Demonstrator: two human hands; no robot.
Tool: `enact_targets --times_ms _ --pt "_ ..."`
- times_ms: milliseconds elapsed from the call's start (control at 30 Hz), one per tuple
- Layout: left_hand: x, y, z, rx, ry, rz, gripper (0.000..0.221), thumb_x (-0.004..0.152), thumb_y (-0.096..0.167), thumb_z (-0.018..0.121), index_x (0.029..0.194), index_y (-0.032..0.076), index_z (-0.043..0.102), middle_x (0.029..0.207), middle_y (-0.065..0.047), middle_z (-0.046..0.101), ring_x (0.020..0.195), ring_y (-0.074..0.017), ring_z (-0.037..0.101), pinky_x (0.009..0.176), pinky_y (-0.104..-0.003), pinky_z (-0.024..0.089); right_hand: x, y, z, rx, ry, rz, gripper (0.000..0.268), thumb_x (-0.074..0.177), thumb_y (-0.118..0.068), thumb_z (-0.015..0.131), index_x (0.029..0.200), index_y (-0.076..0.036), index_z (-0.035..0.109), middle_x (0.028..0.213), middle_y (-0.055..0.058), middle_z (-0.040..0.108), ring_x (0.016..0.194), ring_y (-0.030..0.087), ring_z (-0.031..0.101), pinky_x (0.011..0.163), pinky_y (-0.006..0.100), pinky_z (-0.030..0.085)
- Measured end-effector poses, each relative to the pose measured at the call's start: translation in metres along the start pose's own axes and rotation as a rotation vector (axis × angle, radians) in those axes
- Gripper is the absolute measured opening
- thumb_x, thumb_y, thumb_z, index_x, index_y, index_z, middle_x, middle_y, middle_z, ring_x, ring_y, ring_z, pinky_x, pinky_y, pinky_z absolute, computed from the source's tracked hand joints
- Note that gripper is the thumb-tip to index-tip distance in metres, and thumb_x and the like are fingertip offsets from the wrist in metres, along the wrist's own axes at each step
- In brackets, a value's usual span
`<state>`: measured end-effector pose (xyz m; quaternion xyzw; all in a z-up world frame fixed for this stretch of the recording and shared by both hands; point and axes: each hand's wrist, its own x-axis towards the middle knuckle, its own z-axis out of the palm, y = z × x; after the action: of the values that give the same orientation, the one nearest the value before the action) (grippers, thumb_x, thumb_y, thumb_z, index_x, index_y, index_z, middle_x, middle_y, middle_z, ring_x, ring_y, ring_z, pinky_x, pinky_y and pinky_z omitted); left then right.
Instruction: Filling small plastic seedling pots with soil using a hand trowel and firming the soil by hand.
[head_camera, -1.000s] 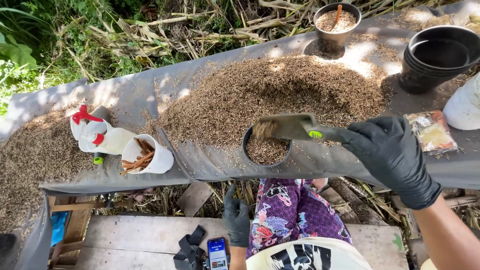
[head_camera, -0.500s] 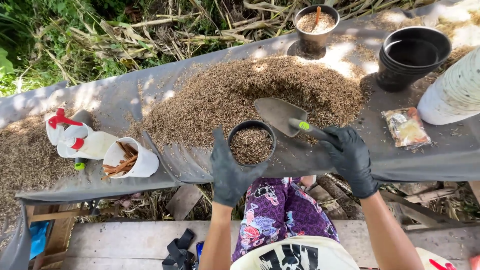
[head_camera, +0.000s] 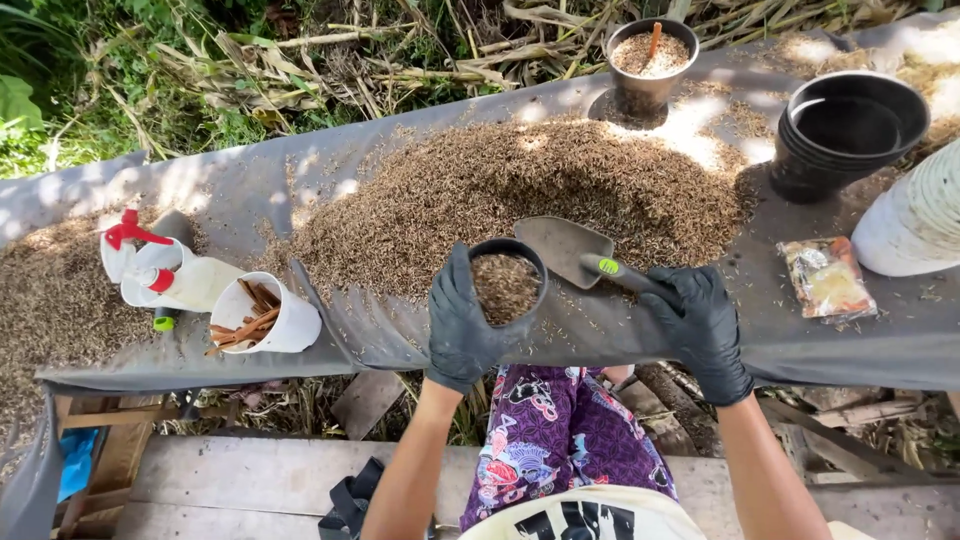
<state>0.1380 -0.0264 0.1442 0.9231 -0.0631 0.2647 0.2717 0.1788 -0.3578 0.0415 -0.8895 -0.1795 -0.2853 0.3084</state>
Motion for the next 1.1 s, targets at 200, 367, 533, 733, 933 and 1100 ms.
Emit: enact_targets --times_ms 200,367,533,733,933,1100 --pt "0.002 -0.014 0.013 0.106 0.052 0.081 0.135 0.059 0.076 0.073 0.16 0.0 0.027 0.136 -0.024 0.049 0.12 -0.0406 0.055 0.105 -0.05 0.046 -0.004 0.012 0.008 -0.004 0.021 -0.03 0.035 0.09 -0.03 0.079 0.119 -0.012 0.072 0.099 0.009 0.069 0.095 0.034 0.065 0.08 0.044 0.056" --pt "-0.004 -0.02 0.015 0.317 -0.022 0.111 0.135 0.06 0.084 0.067 0.162 0.005 0.026 0.145 -0.026 0.044 0.131 -0.0463 0.047 0.107 -0.056 0.042 0.0 0.001 0.003 0.001 0.027 -0.001 0.035 0.089 -0.029 0.079 0.117 -0.009 0.072 0.097 0.012 0.07 0.093 0.036 0.065 0.079 0.046 0.056" --pt "-0.007 -0.021 0.003 0.236 -0.085 0.192 0.12 0.068 0.085 0.067 0.155 0.008 0.037 0.157 -0.022 0.038 0.145 -0.0482 0.034 0.108 -0.065 0.034 -0.002 0.005 0.004 0.008 0.02 -0.011 0.034 0.09 -0.032 0.078 0.114 -0.009 0.071 0.097 0.011 0.07 0.094 0.035 0.066 0.08 0.044 0.057" --pt "-0.016 -0.011 -0.007 0.259 0.021 0.315 0.101 0.085 0.083 0.051 0.16 0.018 0.03 0.161 -0.013 0.037 0.153 -0.0406 0.024 0.121 -0.061 0.012 -0.002 0.005 0.006 -0.013 0.04 -0.002 0.036 0.089 -0.033 0.08 0.116 -0.011 0.072 0.096 0.01 0.07 0.094 0.033 0.067 0.08 0.043 0.058" --pt "-0.012 -0.005 -0.016 0.247 -0.228 0.401 0.082 0.091 0.071 0.041 0.149 0.014 0.05 0.144 -0.013 0.058 0.139 -0.0381 0.048 0.12 -0.069 0.012 -0.009 0.009 0.011 -0.035 0.03 0.022 0.036 0.089 -0.034 0.08 0.117 -0.012 0.073 0.094 0.01 0.069 0.094 0.032 0.066 0.081 0.042 0.058" --pt "-0.006 -0.002 -0.013 0.236 -0.264 0.446 0.079 0.091 0.069 0.041 0.145 0.012 0.052 0.146 -0.017 0.056 0.131 -0.0384 0.055 0.12 -0.067 0.015 -0.006 -0.003 0.004 -0.032 0.003 0.048 0.036 0.09 -0.033 0.081 0.118 -0.011 0.073 0.097 0.011 0.07 0.097 0.033 0.066 0.081 0.043 0.057"
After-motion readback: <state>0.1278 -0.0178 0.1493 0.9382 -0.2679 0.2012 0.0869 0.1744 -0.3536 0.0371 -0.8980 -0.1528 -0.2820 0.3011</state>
